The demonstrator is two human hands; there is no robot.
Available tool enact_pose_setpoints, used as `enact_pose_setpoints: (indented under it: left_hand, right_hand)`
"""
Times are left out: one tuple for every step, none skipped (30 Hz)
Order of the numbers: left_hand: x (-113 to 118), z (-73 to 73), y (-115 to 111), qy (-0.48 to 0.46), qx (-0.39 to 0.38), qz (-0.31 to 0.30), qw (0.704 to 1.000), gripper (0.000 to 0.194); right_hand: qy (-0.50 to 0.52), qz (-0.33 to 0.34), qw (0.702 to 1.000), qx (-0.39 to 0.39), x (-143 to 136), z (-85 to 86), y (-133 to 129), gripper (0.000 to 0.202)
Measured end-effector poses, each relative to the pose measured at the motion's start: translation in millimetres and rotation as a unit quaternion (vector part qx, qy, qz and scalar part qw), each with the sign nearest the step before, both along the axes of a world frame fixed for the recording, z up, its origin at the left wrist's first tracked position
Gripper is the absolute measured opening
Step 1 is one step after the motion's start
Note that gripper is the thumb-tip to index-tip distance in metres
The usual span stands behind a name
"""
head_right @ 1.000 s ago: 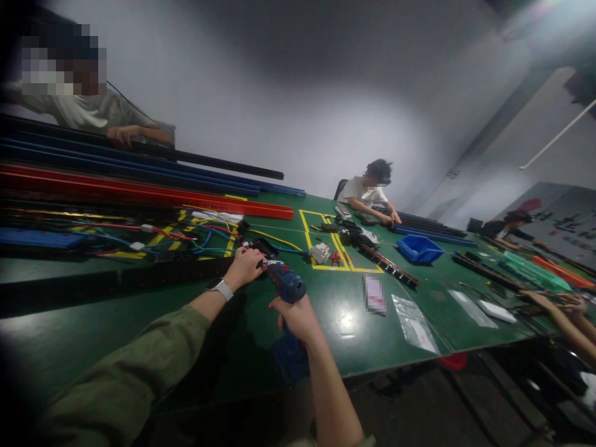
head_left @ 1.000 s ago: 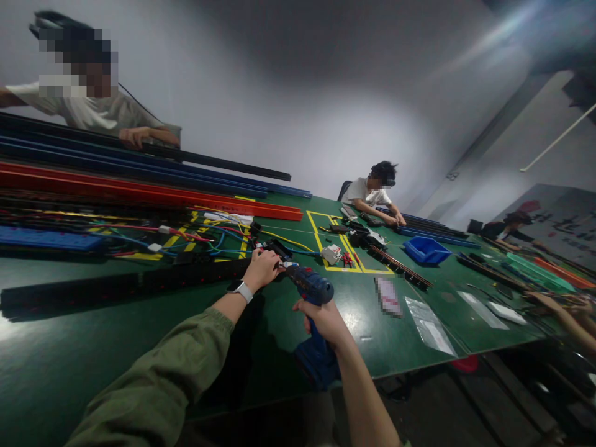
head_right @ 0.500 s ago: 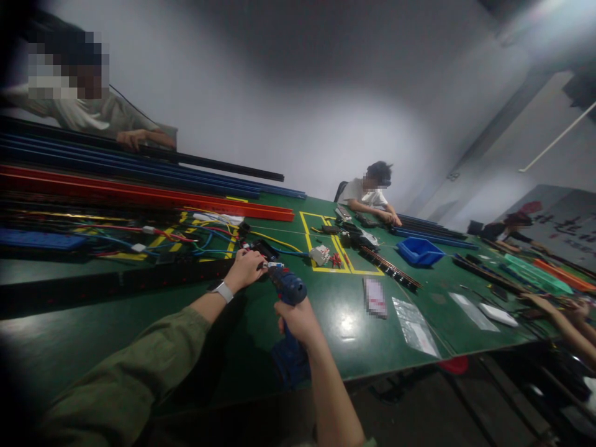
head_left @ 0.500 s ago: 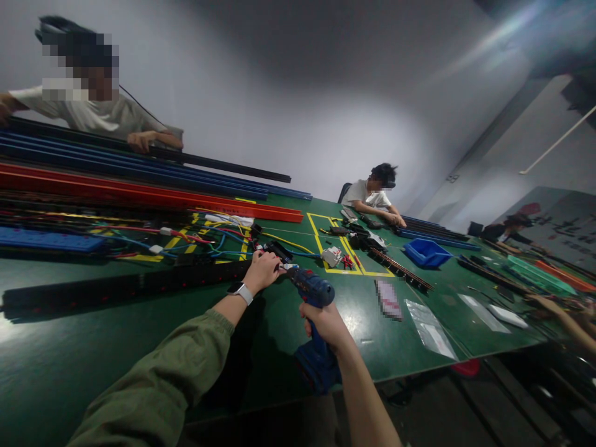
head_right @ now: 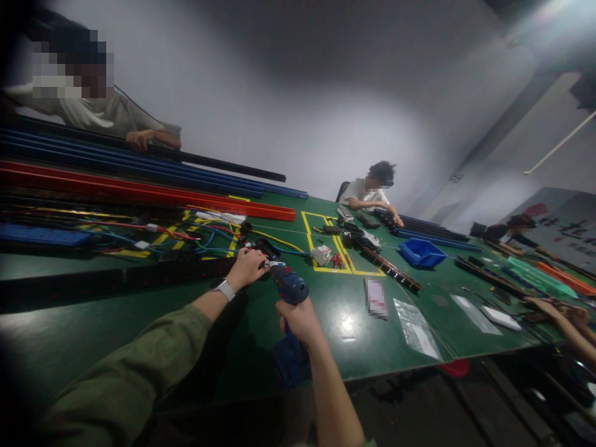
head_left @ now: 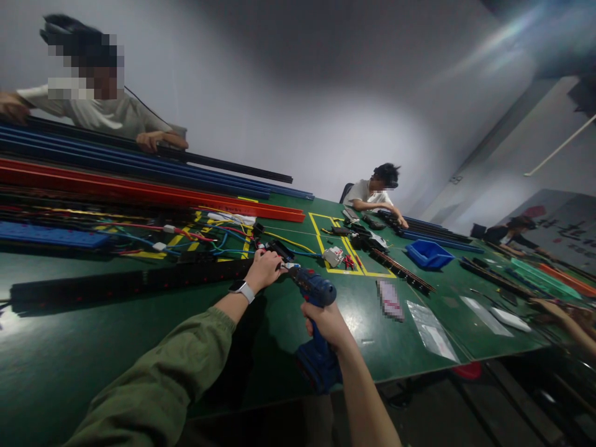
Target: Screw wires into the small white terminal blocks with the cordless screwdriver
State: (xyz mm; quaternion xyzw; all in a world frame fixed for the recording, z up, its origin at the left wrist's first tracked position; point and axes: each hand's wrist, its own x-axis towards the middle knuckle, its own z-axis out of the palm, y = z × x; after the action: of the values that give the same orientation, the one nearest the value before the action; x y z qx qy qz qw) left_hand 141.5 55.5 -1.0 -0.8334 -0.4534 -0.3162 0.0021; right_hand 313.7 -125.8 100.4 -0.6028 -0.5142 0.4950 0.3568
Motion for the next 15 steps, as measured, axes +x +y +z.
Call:
enact_pose_setpoints:
  left_hand:
    - [-0.1, -0.3, 0.2, 0.001, 0.001, 0.001, 1.000, 0.023]
    - [-0.3, -0.5, 0.3, 0.002, 0.002, 0.002, 1.000, 0.023]
    - [-0.4, -0.6, 0.3, 0.002, 0.004, 0.002, 1.000, 0.022]
    - [-0.5, -0.7, 0.2, 0.002, 0.007, 0.001, 1.000, 0.022]
    - [-0.6, -0.8, 0.2, 0.001, 0.010, 0.000, 1.000, 0.021]
    - [-0.8, -0.9, 0.2, 0.001, 0.013, -0.002, 1.000, 0.021]
    - [-0.9, -0.9, 0.3, 0.000, 0.016, -0.003, 1.000, 0.022]
    - [-0.9, -1.0, 0.5, 0.000, 0.017, -0.004, 1.000, 0.022]
    - [-1.0, -1.2, 0.7, 0.001, 0.017, -0.003, 1.000, 0.023]
    - [-1.0, -1.3, 1.0, 0.001, 0.017, -0.003, 1.000, 0.024]
    - [-0.9, -1.4, 1.2, 0.002, 0.016, -0.003, 1.000, 0.024]
    - [-0.8, -1.6, 1.4, 0.003, 0.015, -0.004, 1.000, 0.024]
    - [-0.6, -1.8, 1.5, 0.003, 0.015, -0.003, 1.000, 0.024]
    - [-0.4, -2.0, 1.6, 0.004, 0.017, -0.003, 1.000, 0.024]
    - [-0.3, -2.3, 1.7, 0.004, 0.018, -0.001, 1.000, 0.024]
  right_hand:
    - [-0.003, -0.004, 1.000, -0.008, -0.1, 0.2, 0.1, 0.009]
    - [-0.003, -0.009, 1.000, -0.016, -0.4, 0.4, 0.2, 0.009]
    - [-0.001, -0.016, 1.000, -0.023, -0.8, 0.8, 0.3, 0.010]
    - [0.003, -0.020, 0.999, -0.026, -1.2, 1.3, 0.3, 0.010]
    - [0.007, -0.023, 0.999, -0.025, -1.6, 1.7, 0.3, 0.012]
    - [0.011, -0.024, 0.999, -0.025, -2.0, 2.2, 0.2, 0.012]
    - [0.012, -0.022, 0.999, -0.024, -2.3, 2.7, 0.0, 0.012]
    - [0.011, -0.022, 0.999, -0.024, -2.5, 3.1, -0.2, 0.011]
    - [0.009, -0.022, 0.999, -0.025, -2.6, 3.4, -0.4, 0.011]
    - [0.006, -0.023, 0.999, -0.024, -2.6, 3.7, -0.6, 0.010]
    - [0.005, -0.023, 0.999, -0.022, -2.5, 3.7, -0.7, 0.010]
    - [0.005, -0.022, 1.000, -0.021, -2.3, 3.7, -0.8, 0.010]
    - [0.007, -0.021, 1.000, -0.021, -2.1, 3.3, -0.8, 0.011]
    - [0.009, -0.019, 1.000, -0.020, -1.8, 2.8, -0.7, 0.011]
    - [0.012, -0.017, 1.000, -0.018, -1.5, 2.1, -0.6, 0.012]
